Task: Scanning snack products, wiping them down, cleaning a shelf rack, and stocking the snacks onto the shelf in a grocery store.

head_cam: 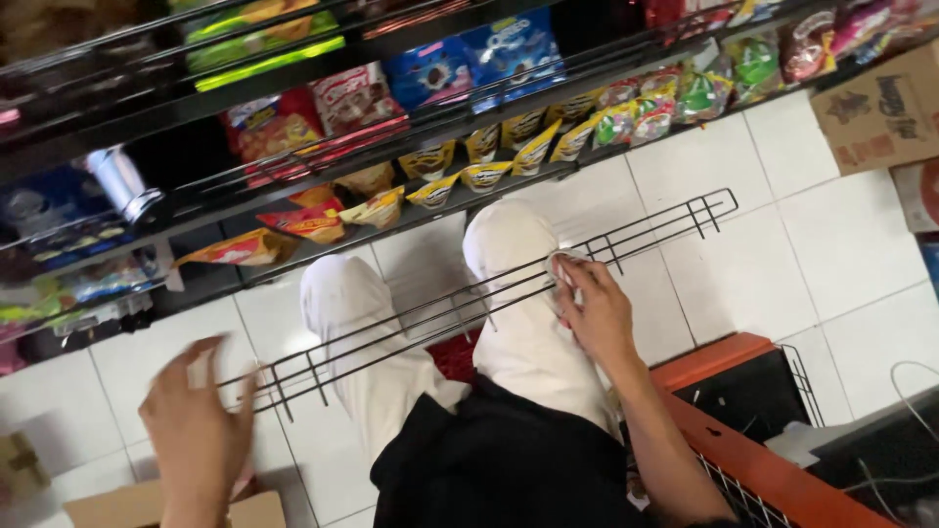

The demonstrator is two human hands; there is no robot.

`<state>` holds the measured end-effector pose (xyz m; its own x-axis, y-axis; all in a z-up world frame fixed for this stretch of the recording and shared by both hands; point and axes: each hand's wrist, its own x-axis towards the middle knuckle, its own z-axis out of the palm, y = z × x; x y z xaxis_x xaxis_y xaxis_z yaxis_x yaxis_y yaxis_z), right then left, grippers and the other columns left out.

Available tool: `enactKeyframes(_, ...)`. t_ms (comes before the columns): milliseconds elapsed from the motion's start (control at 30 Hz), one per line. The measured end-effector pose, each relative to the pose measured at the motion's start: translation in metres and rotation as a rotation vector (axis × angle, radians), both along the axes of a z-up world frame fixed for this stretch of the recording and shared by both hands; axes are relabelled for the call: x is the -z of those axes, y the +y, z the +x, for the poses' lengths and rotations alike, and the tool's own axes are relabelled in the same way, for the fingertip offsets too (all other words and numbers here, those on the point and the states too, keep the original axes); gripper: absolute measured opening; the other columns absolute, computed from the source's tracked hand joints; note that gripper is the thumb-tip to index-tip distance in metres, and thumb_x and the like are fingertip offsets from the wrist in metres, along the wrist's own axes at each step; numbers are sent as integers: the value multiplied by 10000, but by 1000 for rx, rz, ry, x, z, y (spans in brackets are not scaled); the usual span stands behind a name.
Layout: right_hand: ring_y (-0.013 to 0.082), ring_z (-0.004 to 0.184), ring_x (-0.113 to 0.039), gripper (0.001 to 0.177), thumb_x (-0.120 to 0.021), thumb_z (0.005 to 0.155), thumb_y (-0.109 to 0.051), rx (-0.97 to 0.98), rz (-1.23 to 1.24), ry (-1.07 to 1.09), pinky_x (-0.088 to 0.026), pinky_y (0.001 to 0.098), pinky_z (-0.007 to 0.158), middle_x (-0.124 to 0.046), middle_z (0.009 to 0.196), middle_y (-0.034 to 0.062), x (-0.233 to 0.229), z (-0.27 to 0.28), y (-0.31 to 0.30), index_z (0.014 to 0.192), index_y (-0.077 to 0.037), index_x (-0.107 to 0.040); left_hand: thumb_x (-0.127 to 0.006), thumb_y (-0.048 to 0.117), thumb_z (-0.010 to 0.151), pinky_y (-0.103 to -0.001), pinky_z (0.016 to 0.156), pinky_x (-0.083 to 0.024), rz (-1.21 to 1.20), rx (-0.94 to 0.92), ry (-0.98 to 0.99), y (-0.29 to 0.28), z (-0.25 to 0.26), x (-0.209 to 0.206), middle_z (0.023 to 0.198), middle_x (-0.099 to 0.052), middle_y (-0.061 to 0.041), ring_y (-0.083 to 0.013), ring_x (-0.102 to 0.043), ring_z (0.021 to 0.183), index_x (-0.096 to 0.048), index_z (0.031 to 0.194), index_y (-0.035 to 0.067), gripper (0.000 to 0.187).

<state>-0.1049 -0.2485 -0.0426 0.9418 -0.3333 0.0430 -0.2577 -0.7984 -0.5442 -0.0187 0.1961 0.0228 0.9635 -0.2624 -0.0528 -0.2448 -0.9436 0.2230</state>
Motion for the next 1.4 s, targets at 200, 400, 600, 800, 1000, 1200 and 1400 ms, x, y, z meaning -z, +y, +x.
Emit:
enactKeyframes(200,305,983,-702,368,-685,941,-198,10,9,18,-571,374,802,-683,1169,99,-5,3,3,1304,-135,-695,-434,415,1081,-424,912,-561,-962,-665,567,32,-12,20,1137,-716,-244,-304,-714,995,-590,1338,-26,534)
enactKeyframes(400,297,928,-715,369,-672,946,-197,129,132,88,-587,364,756,-676,1153,99,-25,11,5,1310,-139,-688,-354,413,1111,-451,957,-553,-1445,-759,806,34,-32,50,1190,-699,-267,-322,-700,1007,-560,1331,-129,620)
enactKeyframes(600,318,944,-712,349,-672,949,-143,69,116,58,-579,389,806,-683,1162,123,-13,5,5,1293,-89,-688,-370,453,1066,-456,992,-549,-1590,-681,886,-11,-54,50,1247,-678,-294,-337,-705,1068,-531,1346,-151,685)
enactKeyframes(800,294,957,-685,387,-694,910,-118,-208,15,20,-577,390,809,-686,1142,109,-29,7,56,1297,-105,-682,-404,483,1033,-456,1027,-535,-1682,-577,916,-79,-45,34,1294,-661,-299,-349,-688,1142,-518,1365,-167,739)
enactKeyframes(1000,262,862,-653,342,-666,983,-124,-52,319,145,-572,385,705,-647,1057,109,-39,12,36,1324,-143,-690,-394,478,1031,-462,1049,-529,-1688,-525,907,-96,-44,21,1308,-660,-313,-365,-686,1169,-513,1365,-178,746)
enactKeyframes(1200,241,675,-692,370,-640,926,-71,187,31,-24,-557,350,604,-660,1032,150,-20,31,-68,1292,-36,-681,-381,451,1051,-483,1074,-518,-1723,-429,860,-88,-46,12,1321,-645,-354,-403,-675,1210,-499,1362,-201,732)
enactKeyframes(1400,241,677,-715,248,-610,1039,-136,262,103,-153,-546,340,597,-672,1009,157,4,39,-88,1199,34,-691,-434,415,1059,-516,1093,-498,-1746,-341,842,-98,-46,17,1329,-634,-374,-429,-660,1232,-505,1354,-216,700)
